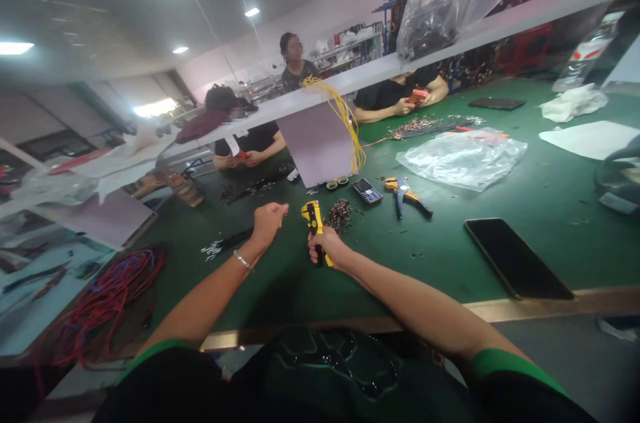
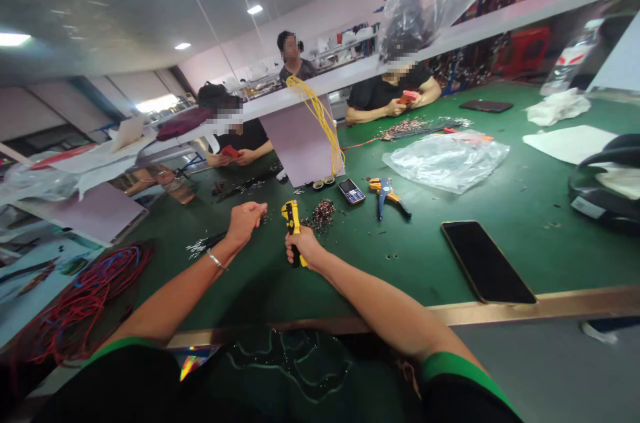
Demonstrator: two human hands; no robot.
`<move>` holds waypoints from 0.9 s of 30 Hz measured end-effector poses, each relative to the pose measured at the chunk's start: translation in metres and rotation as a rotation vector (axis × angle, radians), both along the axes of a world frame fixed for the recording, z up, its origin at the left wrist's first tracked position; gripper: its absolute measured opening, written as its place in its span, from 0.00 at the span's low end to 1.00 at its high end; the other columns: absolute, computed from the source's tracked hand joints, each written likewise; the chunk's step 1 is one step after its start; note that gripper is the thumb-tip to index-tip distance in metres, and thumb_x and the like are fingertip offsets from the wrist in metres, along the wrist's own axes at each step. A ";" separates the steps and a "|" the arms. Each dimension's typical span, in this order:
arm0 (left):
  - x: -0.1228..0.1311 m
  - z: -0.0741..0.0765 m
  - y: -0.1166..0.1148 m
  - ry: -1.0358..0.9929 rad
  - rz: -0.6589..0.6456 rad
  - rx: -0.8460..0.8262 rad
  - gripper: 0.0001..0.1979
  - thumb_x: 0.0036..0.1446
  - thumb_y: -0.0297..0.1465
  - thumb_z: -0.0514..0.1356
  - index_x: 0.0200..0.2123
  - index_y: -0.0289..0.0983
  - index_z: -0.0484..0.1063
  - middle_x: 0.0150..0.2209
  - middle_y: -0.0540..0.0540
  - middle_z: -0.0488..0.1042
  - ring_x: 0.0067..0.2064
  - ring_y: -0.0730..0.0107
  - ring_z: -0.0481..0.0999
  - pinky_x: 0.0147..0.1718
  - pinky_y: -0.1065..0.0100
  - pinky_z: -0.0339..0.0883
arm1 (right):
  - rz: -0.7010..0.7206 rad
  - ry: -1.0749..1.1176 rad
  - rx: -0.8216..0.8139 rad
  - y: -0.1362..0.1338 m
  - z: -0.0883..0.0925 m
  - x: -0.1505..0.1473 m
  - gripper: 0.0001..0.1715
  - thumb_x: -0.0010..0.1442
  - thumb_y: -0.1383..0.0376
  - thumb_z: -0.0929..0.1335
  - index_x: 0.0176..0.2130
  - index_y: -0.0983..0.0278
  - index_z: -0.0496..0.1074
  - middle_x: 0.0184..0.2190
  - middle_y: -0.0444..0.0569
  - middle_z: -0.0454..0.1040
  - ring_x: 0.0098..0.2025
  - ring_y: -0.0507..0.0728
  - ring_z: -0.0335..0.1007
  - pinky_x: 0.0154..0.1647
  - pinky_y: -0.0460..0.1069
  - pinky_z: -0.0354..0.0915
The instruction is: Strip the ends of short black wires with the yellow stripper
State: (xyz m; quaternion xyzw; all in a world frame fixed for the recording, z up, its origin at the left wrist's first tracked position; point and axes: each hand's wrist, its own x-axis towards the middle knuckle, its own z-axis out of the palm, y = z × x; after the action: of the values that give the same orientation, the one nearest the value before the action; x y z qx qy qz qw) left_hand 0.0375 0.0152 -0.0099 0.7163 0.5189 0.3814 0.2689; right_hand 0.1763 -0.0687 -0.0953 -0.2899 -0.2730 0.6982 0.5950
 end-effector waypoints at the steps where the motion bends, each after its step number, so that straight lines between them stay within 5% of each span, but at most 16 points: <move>1: -0.004 -0.001 -0.002 -0.001 0.017 0.003 0.16 0.52 0.40 0.62 0.19 0.36 0.70 0.11 0.54 0.60 0.16 0.77 0.57 0.19 0.71 0.49 | 0.000 -0.004 0.000 0.000 -0.001 0.000 0.13 0.35 0.74 0.65 0.25 0.62 0.61 0.11 0.36 0.61 0.12 0.49 0.56 0.10 0.46 0.58; 4: -0.020 -0.006 -0.006 -0.021 0.039 -0.020 0.20 0.55 0.42 0.59 0.18 0.36 0.68 0.11 0.53 0.61 0.16 0.77 0.58 0.19 0.72 0.50 | 0.000 -0.016 -0.001 -0.001 -0.002 -0.001 0.12 0.35 0.73 0.65 0.25 0.62 0.61 0.10 0.36 0.61 0.12 0.49 0.56 0.10 0.46 0.58; 7: -0.038 -0.014 -0.006 -0.057 0.016 -0.089 0.19 0.59 0.43 0.55 0.30 0.33 0.74 0.16 0.49 0.70 0.15 0.78 0.59 0.18 0.72 0.52 | -0.003 -0.025 0.004 -0.002 -0.004 -0.001 0.12 0.35 0.73 0.65 0.25 0.62 0.61 0.10 0.35 0.61 0.12 0.49 0.56 0.11 0.46 0.58; 11: -0.066 -0.029 -0.002 -0.110 -0.004 -0.164 0.22 0.60 0.41 0.52 0.50 0.31 0.69 0.38 0.37 0.80 0.18 0.76 0.69 0.17 0.72 0.56 | -0.002 -0.042 0.000 -0.002 -0.007 0.000 0.13 0.36 0.73 0.66 0.25 0.62 0.61 0.11 0.36 0.62 0.12 0.50 0.57 0.11 0.47 0.59; 15: -0.099 -0.039 -0.001 -0.111 -0.037 -0.135 0.27 0.57 0.37 0.57 0.59 0.34 0.63 0.57 0.32 0.70 0.31 0.69 0.78 0.25 0.70 0.68 | -0.003 -0.056 -0.010 -0.004 -0.010 0.000 0.13 0.37 0.73 0.67 0.27 0.63 0.62 0.12 0.36 0.62 0.13 0.50 0.57 0.12 0.47 0.59; 18: -0.124 -0.044 -0.004 -0.028 -0.038 -0.061 0.30 0.54 0.36 0.61 0.60 0.36 0.64 0.60 0.34 0.67 0.42 0.63 0.79 0.39 0.65 0.73 | 0.008 -0.063 -0.015 -0.005 -0.011 -0.001 0.13 0.38 0.73 0.68 0.28 0.63 0.63 0.13 0.36 0.62 0.13 0.50 0.57 0.12 0.47 0.60; 22: -0.151 -0.052 -0.013 0.150 0.013 0.075 0.29 0.56 0.37 0.59 0.60 0.36 0.64 0.61 0.37 0.67 0.57 0.57 0.72 0.57 0.59 0.63 | 0.027 -0.083 -0.021 -0.007 -0.014 -0.002 0.13 0.38 0.72 0.69 0.28 0.63 0.63 0.14 0.37 0.63 0.14 0.50 0.57 0.13 0.47 0.60; 27: -0.168 -0.058 -0.026 0.306 0.021 0.162 0.20 0.61 0.38 0.49 0.45 0.35 0.76 0.52 0.39 0.77 0.59 0.57 0.70 0.61 0.54 0.58 | 0.035 -0.105 -0.012 -0.008 -0.017 -0.003 0.13 0.39 0.72 0.69 0.27 0.63 0.63 0.14 0.37 0.63 0.14 0.50 0.57 0.13 0.47 0.60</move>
State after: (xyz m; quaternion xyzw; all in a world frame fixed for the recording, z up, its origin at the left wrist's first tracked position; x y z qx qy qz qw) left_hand -0.1303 -0.0105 -0.0678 0.7798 0.5289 0.3110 0.1242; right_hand 0.1733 -0.0767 -0.1121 -0.3248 -0.3047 0.6940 0.5657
